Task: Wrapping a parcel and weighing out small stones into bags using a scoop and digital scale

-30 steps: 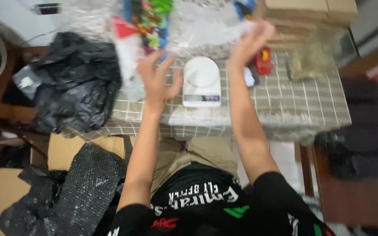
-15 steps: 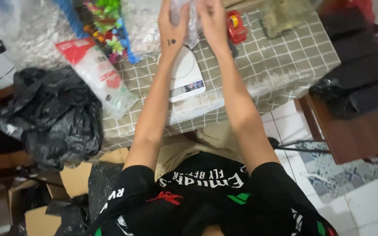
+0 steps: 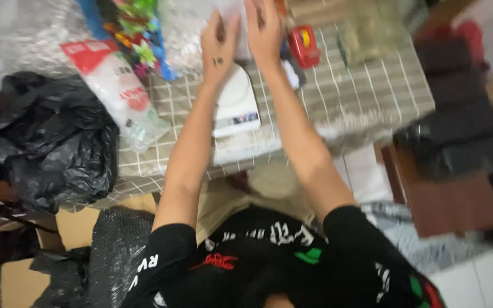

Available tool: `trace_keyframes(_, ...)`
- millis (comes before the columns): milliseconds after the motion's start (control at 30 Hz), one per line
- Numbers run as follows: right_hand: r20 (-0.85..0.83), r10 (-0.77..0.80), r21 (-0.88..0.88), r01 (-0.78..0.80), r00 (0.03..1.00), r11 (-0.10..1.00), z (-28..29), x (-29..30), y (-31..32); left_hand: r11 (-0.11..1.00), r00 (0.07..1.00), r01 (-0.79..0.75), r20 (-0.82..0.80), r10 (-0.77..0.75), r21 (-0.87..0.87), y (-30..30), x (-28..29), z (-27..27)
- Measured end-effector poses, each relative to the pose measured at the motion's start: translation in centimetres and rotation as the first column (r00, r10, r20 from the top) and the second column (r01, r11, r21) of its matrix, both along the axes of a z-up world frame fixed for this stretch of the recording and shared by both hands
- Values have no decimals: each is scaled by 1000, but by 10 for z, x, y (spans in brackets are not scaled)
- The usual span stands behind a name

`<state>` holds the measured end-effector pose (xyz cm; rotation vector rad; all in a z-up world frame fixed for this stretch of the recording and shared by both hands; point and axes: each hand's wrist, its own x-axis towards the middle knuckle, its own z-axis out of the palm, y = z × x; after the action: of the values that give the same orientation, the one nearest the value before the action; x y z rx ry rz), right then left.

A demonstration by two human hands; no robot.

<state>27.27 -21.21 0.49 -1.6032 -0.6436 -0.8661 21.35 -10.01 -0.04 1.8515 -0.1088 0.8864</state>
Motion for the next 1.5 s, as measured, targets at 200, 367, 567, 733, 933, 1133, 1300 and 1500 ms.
trace_keyframes(200,91,111,-96,-102,990,990,-4,-16,5,956,993,110,74,-93,-273,6,-9,12)
trace_keyframes(367,-9,156,-185,-155,988,971,-21,-17,6,911,984,163,126,-123,-380,18,2,1)
trace_keyframes(567,-4,131,-98,-131,991,987,-5,-24,3,893,990,139,78,-116,-428,17,-8,15)
trace_keyframes(733,-235,226,63,-217,945,974,-11,-28,0,741,991,126,115,-65,-660,32,14,-19)
trace_keyframes(933,-279,248,18,-254,928,967,4,-31,0,403,956,119,-5,-293,-907,45,18,-5)
trace_keyframes(1133,-176,349,113,-334,920,936,10,-33,0,370,971,236,231,-58,-899,56,31,-33)
trace_keyframes(1300,-248,621,262,-566,743,782,3,-24,-8,893,978,-165,-187,93,-419,57,-2,8)
trace_keyframes(1500,-581,415,119,-431,700,894,0,-25,2,883,937,320,-26,-349,-343,35,-25,32)
